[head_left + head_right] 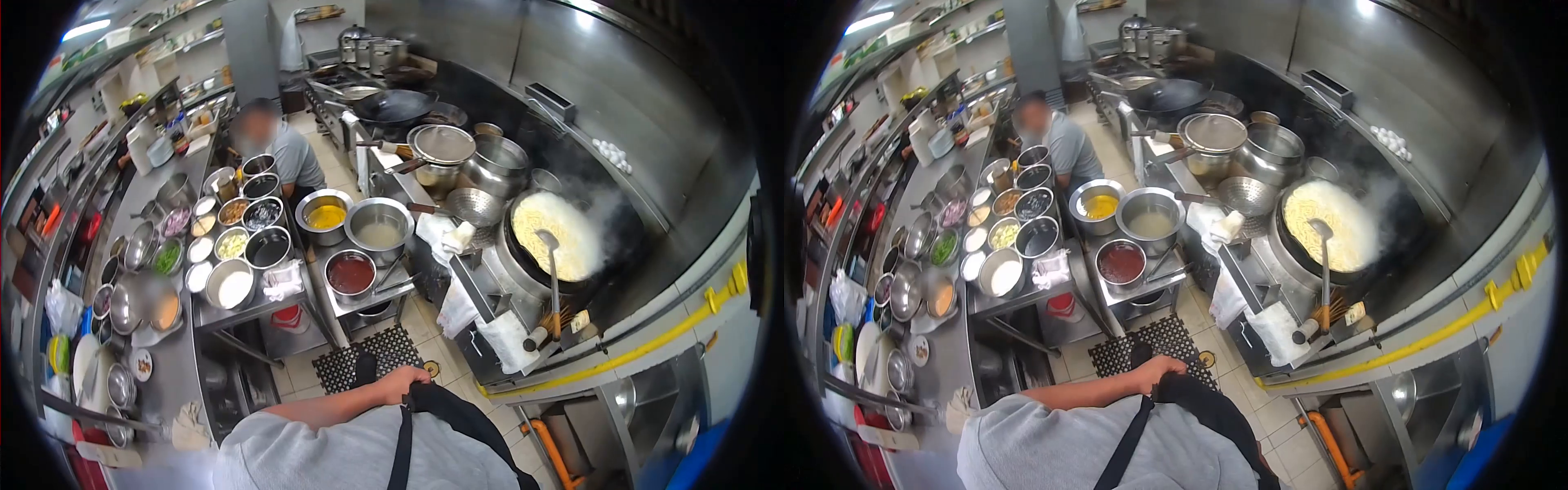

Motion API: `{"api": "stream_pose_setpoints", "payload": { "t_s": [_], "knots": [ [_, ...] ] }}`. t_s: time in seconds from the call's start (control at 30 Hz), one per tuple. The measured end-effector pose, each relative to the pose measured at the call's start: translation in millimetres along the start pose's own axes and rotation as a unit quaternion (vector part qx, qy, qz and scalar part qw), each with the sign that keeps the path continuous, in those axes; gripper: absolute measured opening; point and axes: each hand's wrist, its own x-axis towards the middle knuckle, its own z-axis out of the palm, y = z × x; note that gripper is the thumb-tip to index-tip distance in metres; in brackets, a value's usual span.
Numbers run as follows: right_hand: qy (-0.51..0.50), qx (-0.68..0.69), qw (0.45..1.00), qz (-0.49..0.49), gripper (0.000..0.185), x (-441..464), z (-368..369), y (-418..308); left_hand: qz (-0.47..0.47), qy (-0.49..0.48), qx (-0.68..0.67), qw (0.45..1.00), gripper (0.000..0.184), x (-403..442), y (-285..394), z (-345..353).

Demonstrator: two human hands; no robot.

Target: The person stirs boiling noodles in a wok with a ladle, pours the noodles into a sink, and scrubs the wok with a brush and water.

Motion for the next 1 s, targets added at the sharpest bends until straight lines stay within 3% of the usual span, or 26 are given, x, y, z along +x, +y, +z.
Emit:
{"api": "stream_pose_setpoints", "payload": {
  "t_s": [1.0],
  "knots": [
    [-0.017, -0.027, 0.999, -0.033, 0.016, 21.6, -54.1, -31.2, 0.013, 0.019, 0.01, 1.0, 0.026, 3.3, -8.7, 1.3]
  ]
}}
